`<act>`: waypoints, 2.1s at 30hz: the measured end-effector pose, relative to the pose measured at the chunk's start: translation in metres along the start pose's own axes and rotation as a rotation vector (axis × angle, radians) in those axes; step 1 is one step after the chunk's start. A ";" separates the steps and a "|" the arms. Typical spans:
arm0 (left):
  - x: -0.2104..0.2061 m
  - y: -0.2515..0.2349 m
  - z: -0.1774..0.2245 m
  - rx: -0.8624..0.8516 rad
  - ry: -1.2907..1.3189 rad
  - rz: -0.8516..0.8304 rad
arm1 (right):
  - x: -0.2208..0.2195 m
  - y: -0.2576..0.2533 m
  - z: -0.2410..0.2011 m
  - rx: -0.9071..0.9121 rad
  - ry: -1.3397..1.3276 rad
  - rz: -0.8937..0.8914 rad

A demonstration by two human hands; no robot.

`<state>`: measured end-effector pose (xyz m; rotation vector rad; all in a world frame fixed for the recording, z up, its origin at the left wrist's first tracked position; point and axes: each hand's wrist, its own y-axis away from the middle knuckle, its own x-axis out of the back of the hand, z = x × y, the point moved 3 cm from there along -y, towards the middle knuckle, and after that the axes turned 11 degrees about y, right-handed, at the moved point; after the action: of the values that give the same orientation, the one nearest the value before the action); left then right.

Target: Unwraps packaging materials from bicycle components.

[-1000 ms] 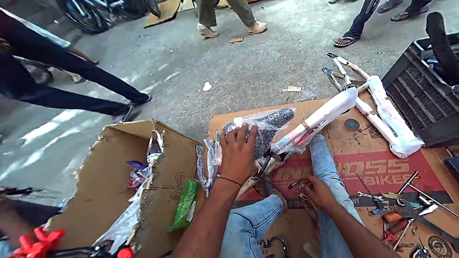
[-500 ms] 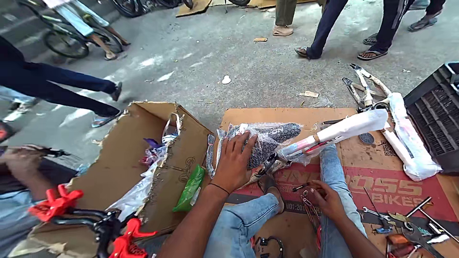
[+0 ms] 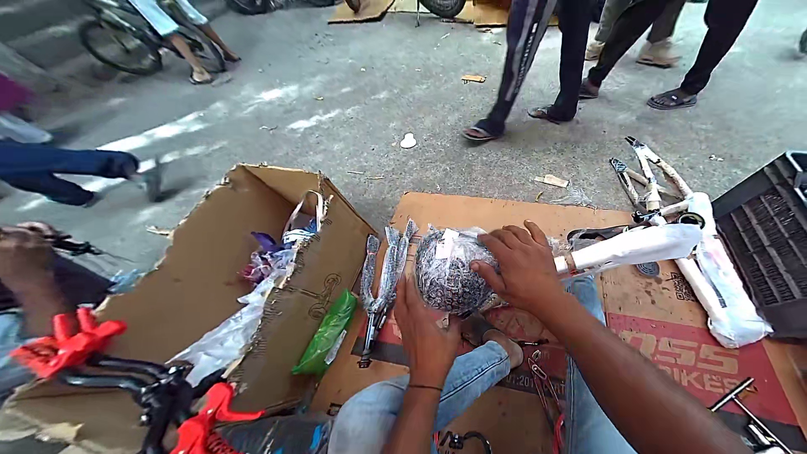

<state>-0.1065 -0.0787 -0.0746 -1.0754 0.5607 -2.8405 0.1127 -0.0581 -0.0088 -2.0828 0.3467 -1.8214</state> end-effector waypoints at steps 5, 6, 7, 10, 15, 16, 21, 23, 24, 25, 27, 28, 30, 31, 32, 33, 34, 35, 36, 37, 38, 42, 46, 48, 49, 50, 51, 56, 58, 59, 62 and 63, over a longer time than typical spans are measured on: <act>-0.068 0.045 -0.077 0.665 0.356 -0.283 | -0.002 -0.052 0.002 -0.052 0.096 -0.513; -0.081 0.040 -0.081 0.718 0.431 -0.277 | -0.001 -0.057 0.001 -0.067 0.111 -0.571; -0.093 0.030 -0.081 0.739 0.473 -0.253 | -0.001 -0.060 0.001 -0.079 0.121 -0.606; -0.122 0.000 -0.080 0.776 0.416 -0.285 | 0.001 -0.064 -0.001 -0.088 0.151 -0.625; -0.171 -0.008 -0.109 0.792 -0.057 -0.757 | -0.003 -0.063 -0.001 -0.104 0.171 -0.593; -0.173 -0.009 -0.109 0.803 -0.081 -0.753 | -0.004 -0.064 -0.001 -0.103 0.178 -0.576; -0.152 -0.022 -0.078 0.741 -0.184 -0.711 | -0.006 -0.070 -0.001 -0.110 0.193 -0.519; -0.150 -0.020 -0.076 0.694 -0.254 -0.737 | -0.005 -0.069 -0.003 -0.115 0.196 -0.507; -0.149 -0.020 -0.077 0.681 -0.271 -0.730 | -0.005 -0.068 -0.003 -0.117 0.199 -0.504; -0.147 -0.020 -0.077 0.680 -0.276 -0.720 | -0.004 -0.067 -0.003 -0.120 0.199 -0.507; -0.140 -0.022 -0.074 0.696 -0.258 -0.667 | -0.002 -0.065 -0.003 -0.128 0.200 -0.533; -0.136 -0.022 -0.074 0.720 -0.240 -0.639 | -0.001 -0.065 -0.004 -0.129 0.197 -0.543; -0.131 -0.021 -0.081 0.797 -0.133 -0.570 | -0.001 -0.067 -0.004 -0.129 0.182 -0.556; -0.133 -0.019 -0.088 0.840 -0.026 -0.499 | -0.002 -0.068 -0.004 -0.131 0.177 -0.561; -0.137 -0.013 -0.097 0.873 0.110 -0.401 | -0.003 -0.069 -0.004 -0.133 0.171 -0.562; -0.145 -0.006 -0.107 0.883 0.266 -0.285 | -0.003 -0.069 -0.004 -0.135 0.171 -0.566; -0.152 0.001 -0.113 0.892 0.415 -0.178 | -0.003 -0.070 -0.004 -0.136 0.172 -0.570; -0.156 0.004 -0.113 0.908 0.531 -0.104 | -0.003 -0.069 -0.004 -0.134 0.172 -0.571; -0.158 0.006 -0.110 0.922 0.612 -0.052 | -0.003 -0.069 -0.003 -0.131 0.174 -0.569; -0.158 0.006 -0.105 0.934 0.675 -0.021 | -0.003 -0.068 -0.003 -0.127 0.173 -0.558; -0.158 0.007 -0.100 0.952 0.727 -0.022 | -0.004 -0.066 -0.003 -0.123 0.170 -0.542; -0.159 0.000 -0.094 1.020 0.817 -0.147 | -0.006 -0.069 -0.004 -0.112 0.186 -0.508; -0.163 -0.001 -0.097 0.929 0.502 -0.367 | -0.008 -0.069 -0.003 -0.105 0.200 -0.480; -0.165 0.006 -0.088 0.905 0.480 -0.327 | -0.007 -0.067 -0.001 -0.096 0.200 -0.463; -0.167 0.010 -0.083 0.911 0.516 -0.260 | -0.006 -0.067 -0.001 -0.094 0.198 -0.458; -0.167 0.016 -0.076 0.911 0.594 -0.173 | -0.006 -0.067 0.000 -0.096 0.194 -0.455; -0.167 0.022 -0.070 0.904 0.676 -0.092 | -0.006 -0.068 -0.001 -0.094 0.194 -0.441; -0.144 0.067 -0.033 0.884 0.909 0.009 | -0.011 -0.076 -0.002 -0.103 0.219 -0.398; -0.131 0.097 0.016 0.851 0.887 -0.379 | -0.011 -0.079 -0.003 -0.125 0.211 -0.412; -0.130 0.115 0.046 0.791 0.856 -0.663 | -0.010 -0.079 -0.003 -0.136 0.213 -0.420; -0.132 0.173 0.111 0.481 0.674 -1.399 | -0.008 -0.074 -0.003 -0.141 0.205 -0.421; -0.131 0.185 0.116 0.470 0.612 -1.490 | -0.007 -0.071 -0.003 -0.141 0.200 -0.415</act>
<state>0.0531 -0.2646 -0.1419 -0.5131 -1.5445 -4.0298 0.1059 0.0088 0.0147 -2.1959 0.0957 -2.3147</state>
